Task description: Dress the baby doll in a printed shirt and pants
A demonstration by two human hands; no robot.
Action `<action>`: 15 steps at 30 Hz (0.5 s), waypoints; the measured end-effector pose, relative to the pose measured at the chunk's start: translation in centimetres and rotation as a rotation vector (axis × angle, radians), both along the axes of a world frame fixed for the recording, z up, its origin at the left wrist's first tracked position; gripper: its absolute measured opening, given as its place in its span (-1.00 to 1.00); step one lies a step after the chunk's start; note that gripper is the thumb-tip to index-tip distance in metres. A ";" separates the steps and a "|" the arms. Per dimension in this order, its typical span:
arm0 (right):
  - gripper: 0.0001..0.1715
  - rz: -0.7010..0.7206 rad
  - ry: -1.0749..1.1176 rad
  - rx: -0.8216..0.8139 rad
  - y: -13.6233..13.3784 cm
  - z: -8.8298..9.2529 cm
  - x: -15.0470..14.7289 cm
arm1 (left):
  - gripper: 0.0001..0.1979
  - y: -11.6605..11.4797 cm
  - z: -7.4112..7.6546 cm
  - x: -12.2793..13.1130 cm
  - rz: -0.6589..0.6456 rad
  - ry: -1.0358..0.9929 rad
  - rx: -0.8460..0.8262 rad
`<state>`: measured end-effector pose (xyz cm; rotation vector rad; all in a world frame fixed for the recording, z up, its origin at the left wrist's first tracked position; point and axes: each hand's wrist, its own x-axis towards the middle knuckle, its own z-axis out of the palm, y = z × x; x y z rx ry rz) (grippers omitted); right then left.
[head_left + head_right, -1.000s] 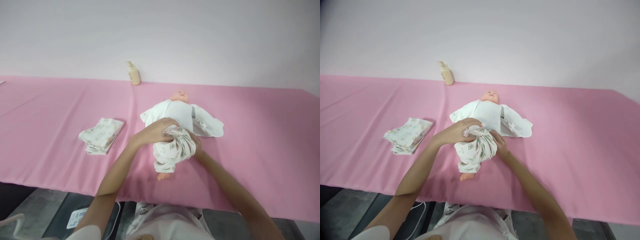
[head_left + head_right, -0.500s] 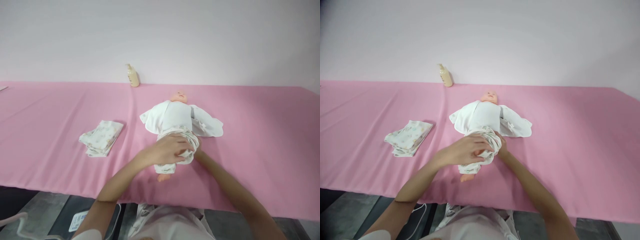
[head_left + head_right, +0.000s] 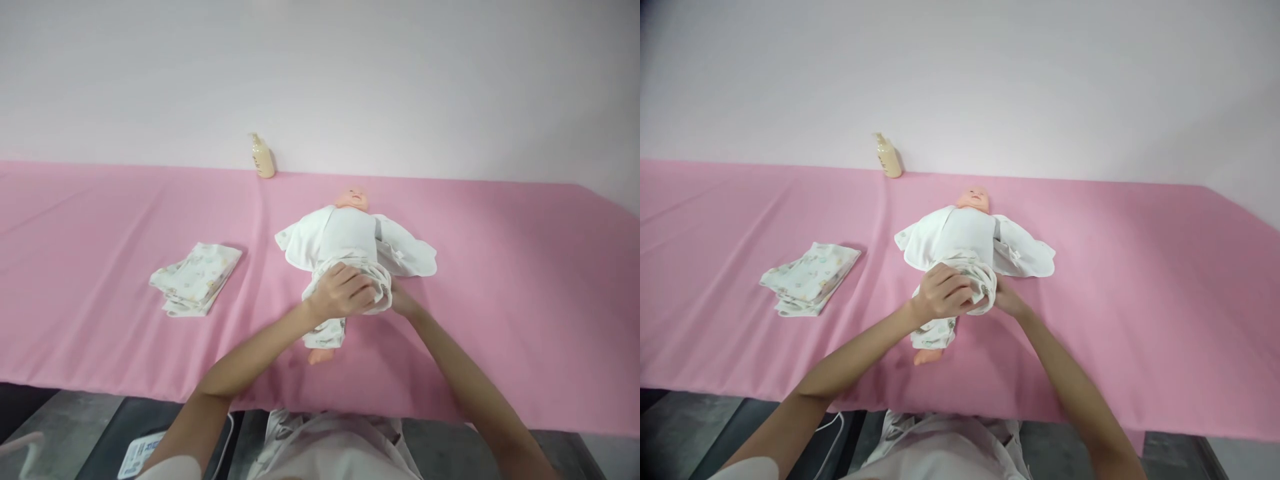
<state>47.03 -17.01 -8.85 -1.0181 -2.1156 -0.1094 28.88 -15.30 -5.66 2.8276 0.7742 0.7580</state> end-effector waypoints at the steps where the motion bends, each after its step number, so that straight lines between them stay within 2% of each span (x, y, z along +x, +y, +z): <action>1: -0.58 0.090 0.073 -0.127 0.3 0.5 0.7 | -0.70 -0.4 0.4 0.1 -0.024 0.004 0.003; 3: -0.67 0.330 0.325 -0.529 0.6 1.3 1.8 | -0.70 -1.6 1.2 0.3 -0.086 0.025 0.076; 4: -0.64 0.433 0.465 -0.741 0.7 1.5 2.2 | -0.72 -2.3 1.4 0.5 -0.121 0.038 0.143; 5: -0.60 0.490 0.589 -0.924 0.8 1.6 2.4 | -0.75 -3.1 1.5 0.8 -0.158 0.053 0.224; 7: -0.57 0.448 0.771 -1.145 1.1 1.6 2.7 | -0.80 -4.6 1.3 1.4 -0.233 0.079 0.396; 10: -0.63 0.146 0.997 -1.243 2.4 1.1 3.1 | -0.79 -6.7 -0.1 2.5 -0.367 0.092 0.545; 13: -0.72 -0.144 1.056 -1.172 4.6 0.7 3.4 | -0.76 -8.4 -2.1 3.5 -0.486 0.131 0.493; 15: -0.69 -0.211 1.007 -1.111 5.8 1.0 3.3 | -0.74 -9.0 -3.0 3.9 -0.501 0.183 0.412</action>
